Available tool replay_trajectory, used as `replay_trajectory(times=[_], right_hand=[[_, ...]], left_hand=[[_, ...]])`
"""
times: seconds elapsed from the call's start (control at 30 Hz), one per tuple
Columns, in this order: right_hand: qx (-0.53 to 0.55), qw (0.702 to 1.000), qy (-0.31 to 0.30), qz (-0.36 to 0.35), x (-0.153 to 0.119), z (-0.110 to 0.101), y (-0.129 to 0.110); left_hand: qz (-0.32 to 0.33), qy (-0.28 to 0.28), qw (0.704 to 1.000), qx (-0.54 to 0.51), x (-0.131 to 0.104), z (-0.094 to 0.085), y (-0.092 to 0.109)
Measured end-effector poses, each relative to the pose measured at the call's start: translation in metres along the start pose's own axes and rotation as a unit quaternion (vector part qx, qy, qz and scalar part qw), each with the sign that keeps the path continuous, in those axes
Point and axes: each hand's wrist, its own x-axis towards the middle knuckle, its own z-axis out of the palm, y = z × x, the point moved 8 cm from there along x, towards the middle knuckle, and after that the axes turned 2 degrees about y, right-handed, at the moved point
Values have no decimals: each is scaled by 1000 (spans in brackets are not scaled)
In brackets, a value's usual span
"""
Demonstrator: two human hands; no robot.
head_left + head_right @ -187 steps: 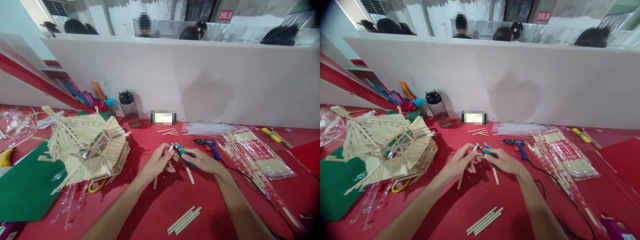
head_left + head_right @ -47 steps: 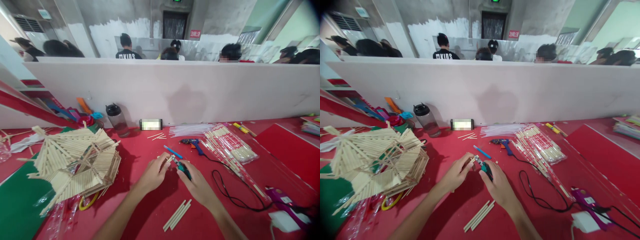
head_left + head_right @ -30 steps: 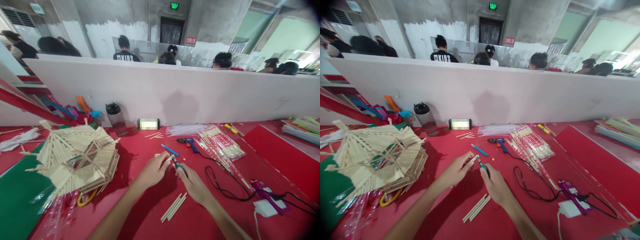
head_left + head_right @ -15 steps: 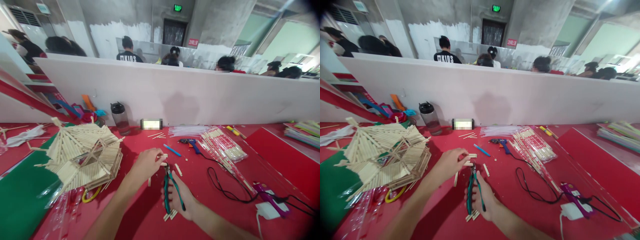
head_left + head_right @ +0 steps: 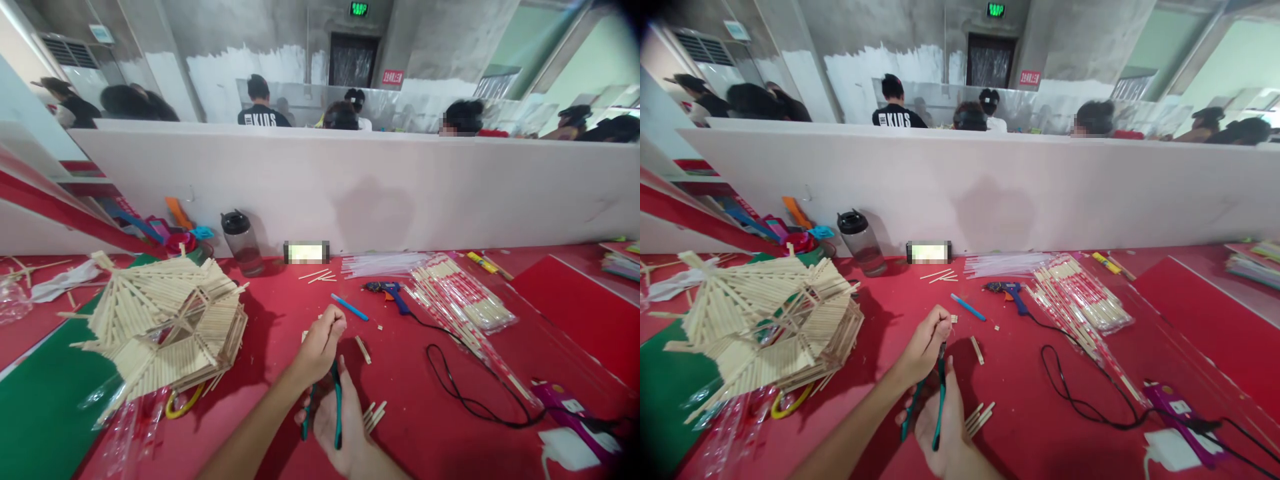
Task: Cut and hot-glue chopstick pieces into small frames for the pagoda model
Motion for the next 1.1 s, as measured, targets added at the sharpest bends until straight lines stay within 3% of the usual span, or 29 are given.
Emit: replay_trajectory(times=[0.23,0.47,0.73,0.93,1.1], right_hand=[[27,999,0,44,7,9,18],[50,996,-38,68,2,23,23],[29,998,-10,56,4,15,23],[-3,998,3,64,9,15,19],[7,999,-23,38,13,13,12]], left_hand=[[-23,-20,998,49,2,-3,-3],[-28,-33,996,72,1,-2,1],[-25,-40,996,70,0,2,0],[-36,-12,998,56,3,-8,-5],[-31,13,998,49,7,-15,-10]])
